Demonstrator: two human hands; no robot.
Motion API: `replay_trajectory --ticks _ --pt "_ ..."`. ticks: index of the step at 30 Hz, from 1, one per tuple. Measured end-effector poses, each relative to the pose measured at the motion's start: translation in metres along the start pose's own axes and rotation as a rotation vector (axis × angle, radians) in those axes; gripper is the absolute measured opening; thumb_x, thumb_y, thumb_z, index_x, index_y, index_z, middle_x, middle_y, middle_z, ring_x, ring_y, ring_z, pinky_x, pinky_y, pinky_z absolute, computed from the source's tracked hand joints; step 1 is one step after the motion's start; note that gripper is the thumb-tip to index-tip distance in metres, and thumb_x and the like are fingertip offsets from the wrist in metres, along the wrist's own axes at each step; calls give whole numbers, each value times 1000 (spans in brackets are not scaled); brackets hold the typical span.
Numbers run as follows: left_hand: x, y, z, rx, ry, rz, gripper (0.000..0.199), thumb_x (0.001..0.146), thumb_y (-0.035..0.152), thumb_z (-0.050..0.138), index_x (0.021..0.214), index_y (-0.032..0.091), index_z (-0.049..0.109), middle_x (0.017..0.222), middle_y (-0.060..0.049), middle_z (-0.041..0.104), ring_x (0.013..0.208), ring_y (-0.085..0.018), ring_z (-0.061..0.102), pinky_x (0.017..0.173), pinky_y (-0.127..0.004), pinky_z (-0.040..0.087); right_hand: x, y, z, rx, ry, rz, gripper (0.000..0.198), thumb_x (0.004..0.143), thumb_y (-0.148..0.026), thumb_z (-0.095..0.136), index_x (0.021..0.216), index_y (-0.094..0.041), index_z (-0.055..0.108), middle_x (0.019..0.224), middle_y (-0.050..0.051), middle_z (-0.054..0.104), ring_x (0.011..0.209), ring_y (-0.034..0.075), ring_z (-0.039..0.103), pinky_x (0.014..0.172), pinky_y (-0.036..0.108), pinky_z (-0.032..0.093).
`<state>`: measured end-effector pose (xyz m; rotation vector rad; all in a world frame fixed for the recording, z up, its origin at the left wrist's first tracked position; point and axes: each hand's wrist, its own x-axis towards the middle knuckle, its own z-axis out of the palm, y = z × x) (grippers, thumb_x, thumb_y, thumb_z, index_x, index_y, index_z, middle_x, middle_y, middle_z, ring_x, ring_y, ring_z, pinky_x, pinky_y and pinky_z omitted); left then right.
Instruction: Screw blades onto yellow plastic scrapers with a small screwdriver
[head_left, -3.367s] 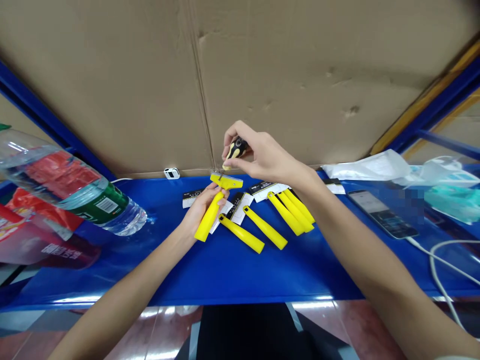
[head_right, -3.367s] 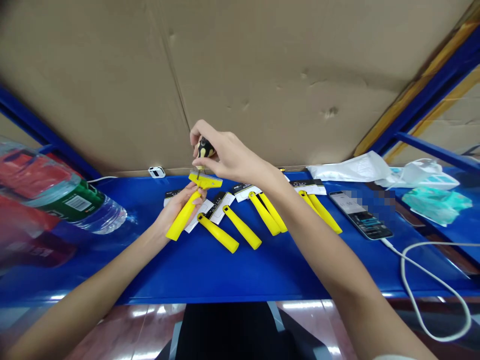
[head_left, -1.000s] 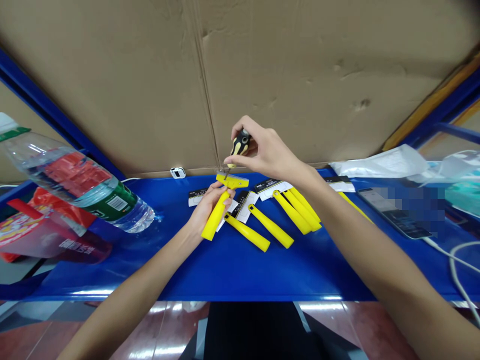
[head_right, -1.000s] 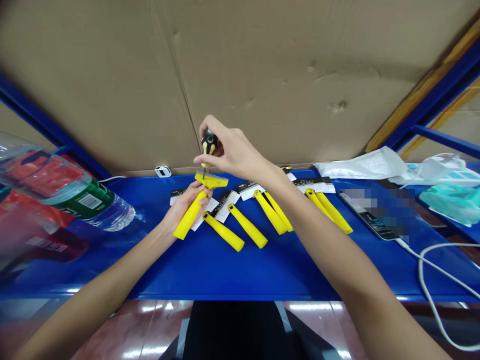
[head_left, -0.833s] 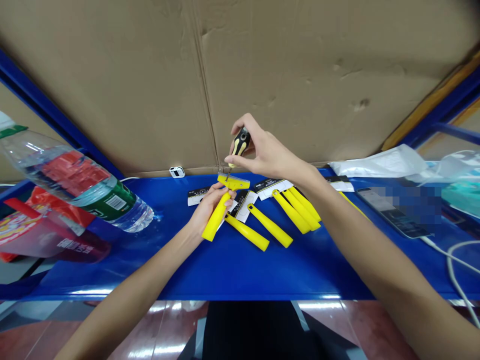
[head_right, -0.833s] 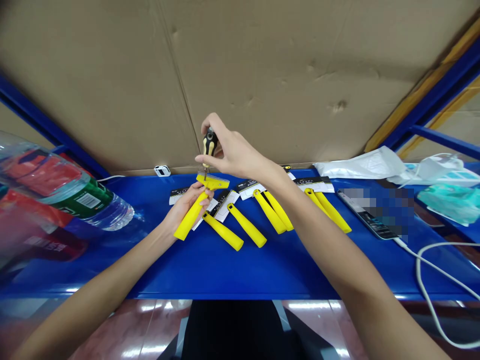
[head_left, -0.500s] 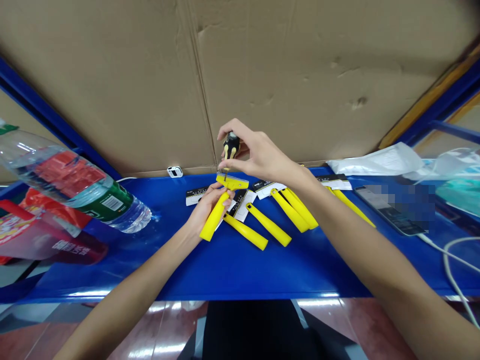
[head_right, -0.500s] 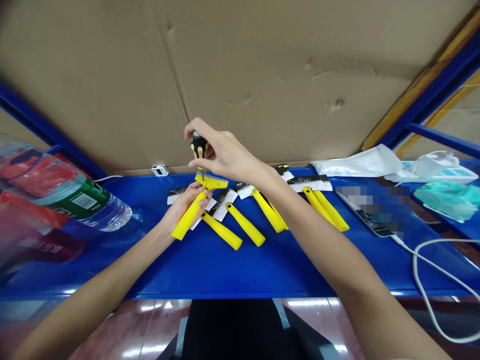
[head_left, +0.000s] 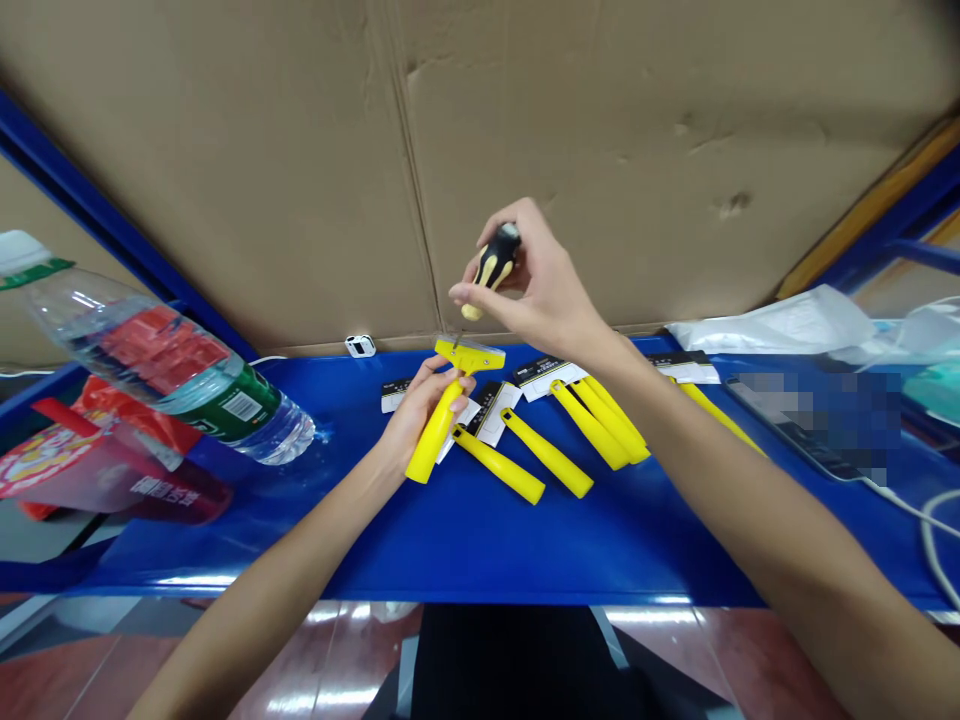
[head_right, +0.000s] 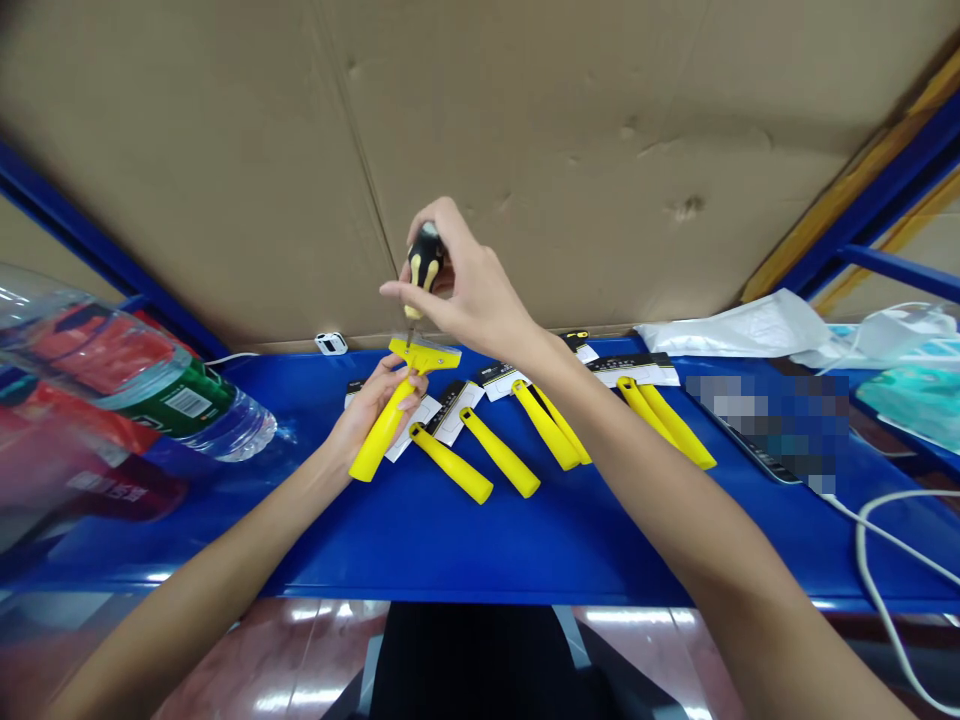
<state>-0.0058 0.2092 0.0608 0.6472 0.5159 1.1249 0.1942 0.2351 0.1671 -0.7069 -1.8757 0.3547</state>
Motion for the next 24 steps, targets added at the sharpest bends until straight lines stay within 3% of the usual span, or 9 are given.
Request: replay_trajectory --ticks 3,6,8,11,15,24 --pt "-3 3 7 -9 -12 12 39 83 8 84 111 23 62 94 -2 66 78 -11 66 54 -15 44 2 -5 -9 -25 89 -8 49 104 -68 61 137 -34 45 117 6 67 96 25 70 85 44 63" --pt "-6 4 10 -23 -21 5 39 83 8 84 111 24 62 93 -1 65 77 -11 66 54 -15 43 5 -1 -24 -124 61 -6 44 105 -67 61 129 -32 52 113 6 65 94 25 66 82 42 60" --pt "-7 5 10 -39 -15 14 41 82 7 84 111 24 61 97 -2 67 78 -10 67 53 -14 43 5 7 -33 -204 -49 23 44 98 -65 73 115 -27 58 101 5 65 89 25 62 80 42 58" --pt "-7 7 8 -32 -23 21 43 82 8 85 114 24 61 107 -4 70 78 -9 67 55 -14 45 4 18 -40 -288 -326 133 48 84 -62 88 97 -24 62 91 5 67 80 23 60 72 40 54" --pt "-8 11 7 -24 -49 25 42 84 11 85 116 24 61 114 -5 71 74 -7 66 55 -14 46 2 19 -38 -263 -597 307 42 85 -54 87 104 -22 69 104 8 75 83 22 67 67 34 51" --pt "-10 14 10 -17 -29 41 41 85 11 85 116 24 62 113 -5 70 75 -7 67 56 -13 47 0 16 -25 -86 -566 458 39 83 -42 88 100 -21 61 103 6 76 67 14 62 54 30 48"
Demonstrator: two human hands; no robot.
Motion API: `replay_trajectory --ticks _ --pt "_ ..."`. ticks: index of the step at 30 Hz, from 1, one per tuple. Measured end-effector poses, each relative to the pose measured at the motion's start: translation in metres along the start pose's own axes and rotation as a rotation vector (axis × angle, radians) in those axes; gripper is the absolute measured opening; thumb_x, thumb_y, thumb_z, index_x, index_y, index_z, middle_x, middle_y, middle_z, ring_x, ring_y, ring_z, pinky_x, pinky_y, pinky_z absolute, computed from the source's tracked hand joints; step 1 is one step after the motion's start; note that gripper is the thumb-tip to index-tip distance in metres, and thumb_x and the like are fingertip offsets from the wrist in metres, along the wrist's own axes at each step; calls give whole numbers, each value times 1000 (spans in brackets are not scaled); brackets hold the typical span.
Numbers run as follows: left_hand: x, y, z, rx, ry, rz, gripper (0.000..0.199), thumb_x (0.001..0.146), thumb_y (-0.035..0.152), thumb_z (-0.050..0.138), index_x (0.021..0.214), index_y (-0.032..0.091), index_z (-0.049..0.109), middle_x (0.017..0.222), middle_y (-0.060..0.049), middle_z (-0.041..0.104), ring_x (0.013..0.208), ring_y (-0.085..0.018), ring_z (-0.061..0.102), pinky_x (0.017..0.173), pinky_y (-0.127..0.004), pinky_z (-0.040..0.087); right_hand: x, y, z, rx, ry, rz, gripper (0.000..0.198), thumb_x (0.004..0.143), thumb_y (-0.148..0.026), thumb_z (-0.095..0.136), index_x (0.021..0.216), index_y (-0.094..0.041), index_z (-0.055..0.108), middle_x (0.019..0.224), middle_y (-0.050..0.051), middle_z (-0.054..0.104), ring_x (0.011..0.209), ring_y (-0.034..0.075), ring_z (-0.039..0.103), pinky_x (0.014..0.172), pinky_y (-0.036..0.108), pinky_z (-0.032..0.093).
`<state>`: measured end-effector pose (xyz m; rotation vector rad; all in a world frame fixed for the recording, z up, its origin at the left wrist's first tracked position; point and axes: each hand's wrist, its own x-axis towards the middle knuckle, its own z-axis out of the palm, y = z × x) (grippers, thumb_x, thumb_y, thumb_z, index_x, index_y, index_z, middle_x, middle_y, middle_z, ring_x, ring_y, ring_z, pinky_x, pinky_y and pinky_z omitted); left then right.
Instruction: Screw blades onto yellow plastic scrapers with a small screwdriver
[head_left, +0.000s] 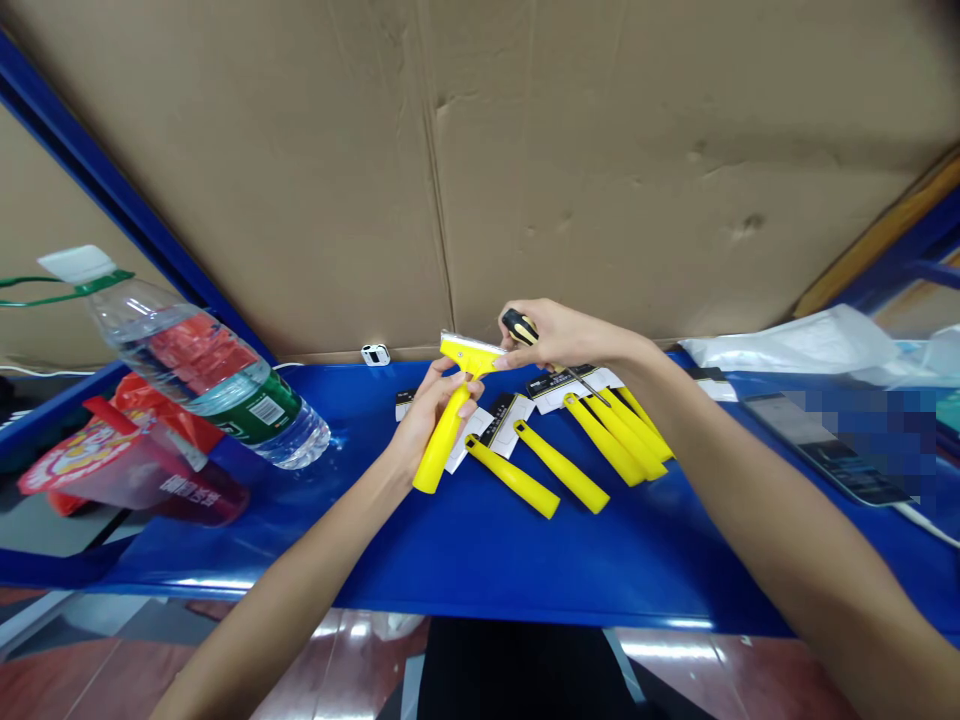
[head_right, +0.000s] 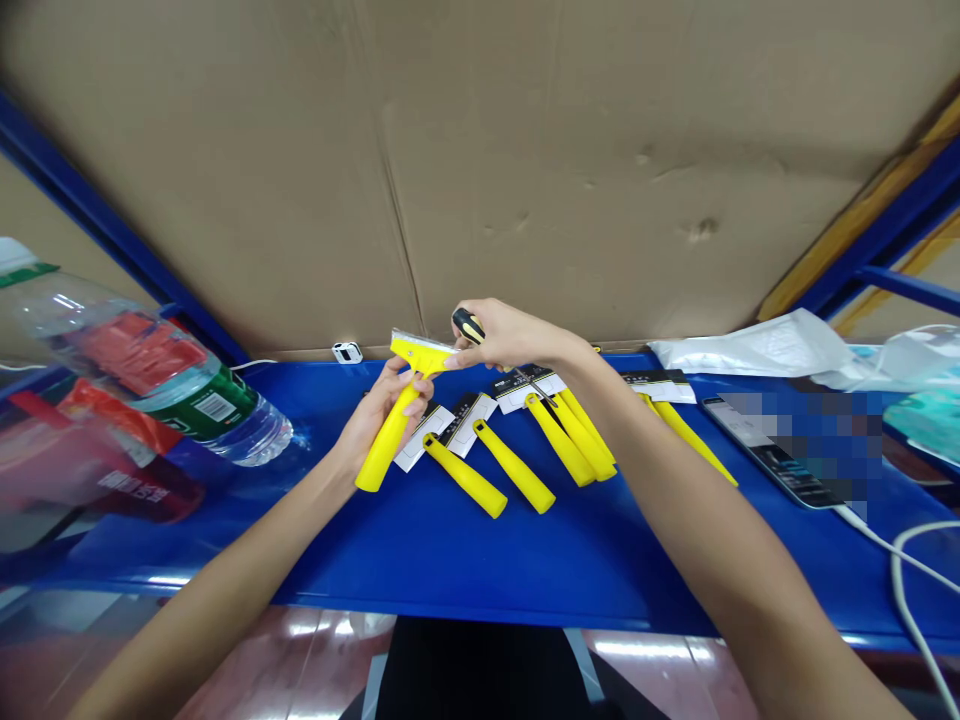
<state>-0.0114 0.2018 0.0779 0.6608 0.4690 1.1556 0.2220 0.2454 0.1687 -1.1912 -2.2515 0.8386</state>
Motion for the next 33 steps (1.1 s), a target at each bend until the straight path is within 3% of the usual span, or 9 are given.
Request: replay_trajectory --ticks 11,16,21,27,30,33 --pt "-1 1 1 227 53 -19 48 83 21 91 119 25 58 87 0 70 58 -7 61 55 -15 50 5 14 0 42 -38 -27 41 80 -35 90 99 -22 56 98 5 78 62 12 58 50 27 45" --pt "4 -4 -4 166 35 -57 43 86 16 88 118 24 59 101 -5 73 67 -8 66 58 -14 52 3 20 -6 44 -114 -28 45 79 -38 91 99 -23 54 96 3 78 57 10 54 48 27 43" --pt "4 -8 3 27 58 -94 38 87 4 80 113 22 59 113 -9 70 74 -7 69 56 -11 49 -4 10 -13 -64 -152 -12 44 83 -39 91 100 -22 54 101 5 77 64 13 60 51 28 45" --pt "0 -11 13 -59 109 -141 27 95 1 68 109 21 57 121 -11 67 72 -5 66 53 -10 47 -15 0 -23 -146 35 -41 30 99 -38 75 103 -24 48 84 0 67 65 16 59 56 31 47" --pt "-1 -15 11 -81 92 -151 25 96 1 67 109 20 58 123 -12 66 74 -5 66 54 -10 47 -27 -14 -31 -23 164 -147 21 104 -33 65 110 -25 47 85 -1 64 71 16 62 63 29 52" --pt "-2 -18 12 -88 102 -159 26 95 0 66 110 20 59 122 -11 66 74 -5 65 53 -11 47 -39 -31 -39 66 231 -276 27 104 -34 70 120 -27 49 96 -1 67 84 17 68 74 29 58"
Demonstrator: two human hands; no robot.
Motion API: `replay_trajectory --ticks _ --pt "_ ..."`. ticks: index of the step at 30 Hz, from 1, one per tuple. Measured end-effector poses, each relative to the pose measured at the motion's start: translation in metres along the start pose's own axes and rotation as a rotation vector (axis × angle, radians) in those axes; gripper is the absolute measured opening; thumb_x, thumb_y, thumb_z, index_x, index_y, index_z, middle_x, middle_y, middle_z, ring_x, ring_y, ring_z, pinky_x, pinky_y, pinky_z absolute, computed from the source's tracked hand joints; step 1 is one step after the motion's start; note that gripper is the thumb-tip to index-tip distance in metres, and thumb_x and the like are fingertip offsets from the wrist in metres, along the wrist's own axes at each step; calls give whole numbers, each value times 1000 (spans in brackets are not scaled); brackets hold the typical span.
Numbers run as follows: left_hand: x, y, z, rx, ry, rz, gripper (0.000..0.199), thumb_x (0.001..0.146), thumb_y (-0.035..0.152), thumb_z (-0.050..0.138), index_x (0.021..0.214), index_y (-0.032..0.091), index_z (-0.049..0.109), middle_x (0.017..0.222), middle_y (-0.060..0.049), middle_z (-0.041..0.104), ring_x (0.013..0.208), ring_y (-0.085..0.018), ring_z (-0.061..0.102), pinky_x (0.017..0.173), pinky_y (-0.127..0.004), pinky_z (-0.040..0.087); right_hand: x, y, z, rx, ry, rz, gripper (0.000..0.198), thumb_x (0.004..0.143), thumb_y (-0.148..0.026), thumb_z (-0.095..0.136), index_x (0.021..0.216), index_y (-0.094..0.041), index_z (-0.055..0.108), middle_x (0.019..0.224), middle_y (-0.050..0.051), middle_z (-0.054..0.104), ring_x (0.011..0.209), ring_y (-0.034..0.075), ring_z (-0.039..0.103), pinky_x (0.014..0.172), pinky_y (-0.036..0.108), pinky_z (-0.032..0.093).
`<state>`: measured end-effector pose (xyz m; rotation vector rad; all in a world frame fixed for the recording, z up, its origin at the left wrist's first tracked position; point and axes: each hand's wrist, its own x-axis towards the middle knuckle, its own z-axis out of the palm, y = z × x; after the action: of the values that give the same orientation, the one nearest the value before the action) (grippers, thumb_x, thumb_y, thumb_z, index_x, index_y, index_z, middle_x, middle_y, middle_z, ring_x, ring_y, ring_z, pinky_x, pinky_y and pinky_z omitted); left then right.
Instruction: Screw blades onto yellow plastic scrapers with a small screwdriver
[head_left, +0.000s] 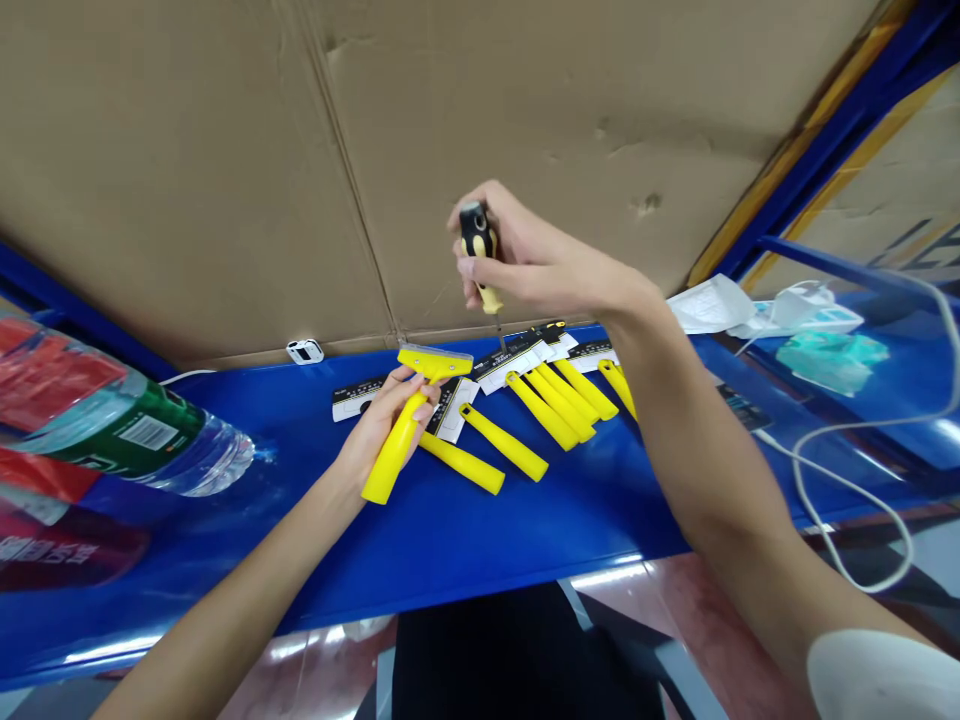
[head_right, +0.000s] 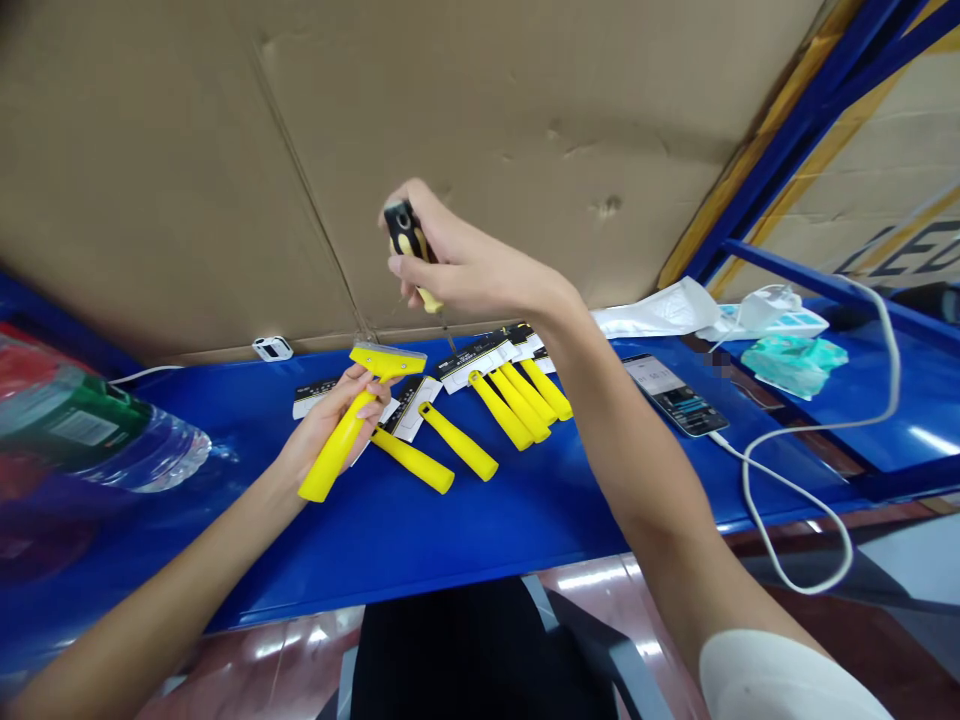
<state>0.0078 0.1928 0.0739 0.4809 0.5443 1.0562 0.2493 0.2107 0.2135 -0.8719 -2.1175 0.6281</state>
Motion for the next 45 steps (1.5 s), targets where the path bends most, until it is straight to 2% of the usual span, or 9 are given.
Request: replay_trajectory --ticks 4,11,19,25,29,32,37,42,45 --pt "-2 -1 4 0 11 -14 25 96 0 64 110 20 60 117 -10 67 74 -7 66 53 -11 47 -4 -13 -6 45 52 -118 45 96 -45 84 125 -27 54 105 1 70 100 20 74 88 32 61" --pt "-3 0 2 -3 40 -5 31 94 0 67 116 21 62 121 -11 67 74 -6 66 54 -12 47 -3 -11 -2 8 116 29 57 87 -65 88 114 -28 54 109 4 70 109 26 76 78 30 62" --pt "-1 -1 -4 21 -14 12 30 92 1 71 113 20 61 114 -9 69 75 -7 66 54 -12 47 6 0 17 79 33 -109 48 94 -57 83 114 -26 53 110 5 67 109 28 74 89 40 61" --pt "2 -2 -12 17 -75 19 29 93 3 73 114 20 61 118 -10 70 76 -6 66 57 -12 50 6 2 20 47 20 -82 51 94 -62 81 119 -27 54 112 6 66 111 29 71 86 39 60" --pt "3 -3 -14 22 -64 26 33 92 3 75 118 20 62 119 -10 70 76 -6 66 57 -12 50 4 -4 21 -36 22 -50 51 93 -56 83 125 -28 53 113 6 68 109 28 68 86 37 59" --pt "4 -2 -14 29 -65 32 32 92 4 76 117 20 62 116 -10 70 75 -6 66 57 -12 50 5 -8 26 -103 27 -63 46 97 -52 78 127 -27 54 120 7 69 110 27 66 86 36 58" --pt "6 -1 -18 37 -23 7 32 91 5 77 113 22 61 110 -7 70 69 -6 65 55 -13 50 7 -9 31 -70 -73 -115 39 100 -43 70 128 -23 52 138 13 62 121 28 66 86 33 57" --pt "6 -2 -18 22 -16 21 30 92 3 74 110 21 60 111 -7 70 70 -6 66 55 -13 51 10 -5 32 -139 -20 -72 43 91 -41 82 120 -26 54 114 6 67 106 26 65 87 37 57" --pt "5 -4 -15 16 -30 24 31 91 2 74 112 20 60 112 -9 70 72 -7 66 56 -12 50 11 -2 36 -193 5 -107 45 92 -41 82 122 -27 51 115 6 66 104 25 62 89 39 57"
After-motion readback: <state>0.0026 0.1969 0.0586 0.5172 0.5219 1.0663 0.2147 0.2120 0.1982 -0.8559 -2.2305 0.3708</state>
